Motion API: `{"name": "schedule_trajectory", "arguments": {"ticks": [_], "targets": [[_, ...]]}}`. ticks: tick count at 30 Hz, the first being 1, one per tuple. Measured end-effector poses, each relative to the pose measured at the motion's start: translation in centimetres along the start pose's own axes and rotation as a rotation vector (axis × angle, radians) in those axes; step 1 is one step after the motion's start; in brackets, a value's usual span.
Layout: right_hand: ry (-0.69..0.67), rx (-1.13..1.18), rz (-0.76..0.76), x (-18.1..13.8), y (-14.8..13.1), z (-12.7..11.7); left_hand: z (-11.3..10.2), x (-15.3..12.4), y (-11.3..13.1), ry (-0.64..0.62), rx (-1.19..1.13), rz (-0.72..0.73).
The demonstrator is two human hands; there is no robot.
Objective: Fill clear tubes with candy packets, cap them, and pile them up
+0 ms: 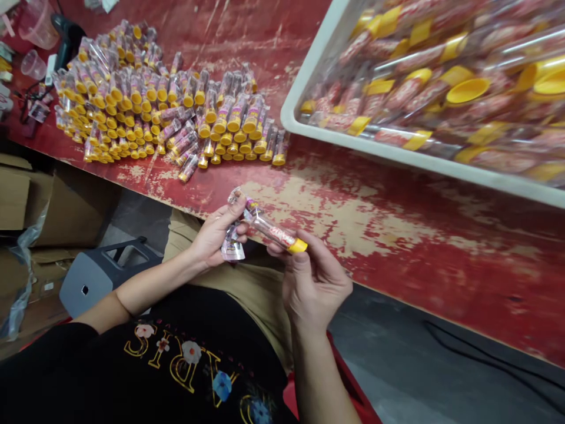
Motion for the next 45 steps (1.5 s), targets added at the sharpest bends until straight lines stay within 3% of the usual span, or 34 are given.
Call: {"name": "schedule_trajectory", "arguments": {"ticks": [6, 10, 15, 19, 21, 23, 26, 28, 32, 35, 39, 45], "targets": [[-0.057, -0.008, 0.059, -0.4, 0.2, 0.3, -0.6, 0.3, 0.7, -0.002, 0.149, 0.118], [-0.008, -0.053, -0.035, -0.5, -0.8, -0.2, 0.0, -0.1, 1.2, -0.111, 0.167, 0.166], [-0.196, -0.084, -0.037, -0.6, -0.3, 0.7, 0.6, -0.3, 1.1, -0.184, 0.139, 0.164], [-0.227, -0.466, -0.379, -1.4, -2.2, 0.7, 0.3, 0.0, 0.9, -0.191, 0.117, 0.126], [-0.250, -0.590, -0.469, -2.0, -2.3, 0.9, 0.2, 0.2, 0.8, -0.211, 0.126, 0.084], [-0.174, -0.476, -0.329, -1.7, -1.3, 0.0, 0.2, 0.4, 0.6, -0.224, 0.157, 0.035], [-0.049, -0.097, 0.082, -1.5, 2.2, -1.2, 0.3, 0.5, 0.4, -0.226, 0.185, 0.012], [-0.024, 0.024, 0.210, -1.8, 3.6, -1.0, 0.5, 0.5, 0.4, -0.235, 0.178, 0.022], [-0.018, -0.185, -0.028, -1.9, 1.3, -0.3, 0.8, 0.1, 0.1, -0.250, 0.233, 0.023], [-0.149, -0.418, -0.239, -1.7, -0.9, 1.3, 1.3, -0.4, 0.2, -0.279, 0.302, 0.011], [-0.276, -0.588, -0.396, -1.1, -2.5, 3.0, 2.0, -1.1, 0.0, -0.350, 0.389, 0.003], [-0.093, -0.600, -0.426, -0.5, -3.3, 2.9, 1.7, -1.2, -0.6, -0.366, 0.380, 0.080]]}}
Point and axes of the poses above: each hand's wrist, its own x-axis towards the middle knuckle, its own z-axis out of the palm, y = z × x, the point moved 8 cm from there along x, towards the middle knuckle, and after that the axes turned 13 degrees about x, right-handed, at the moved point
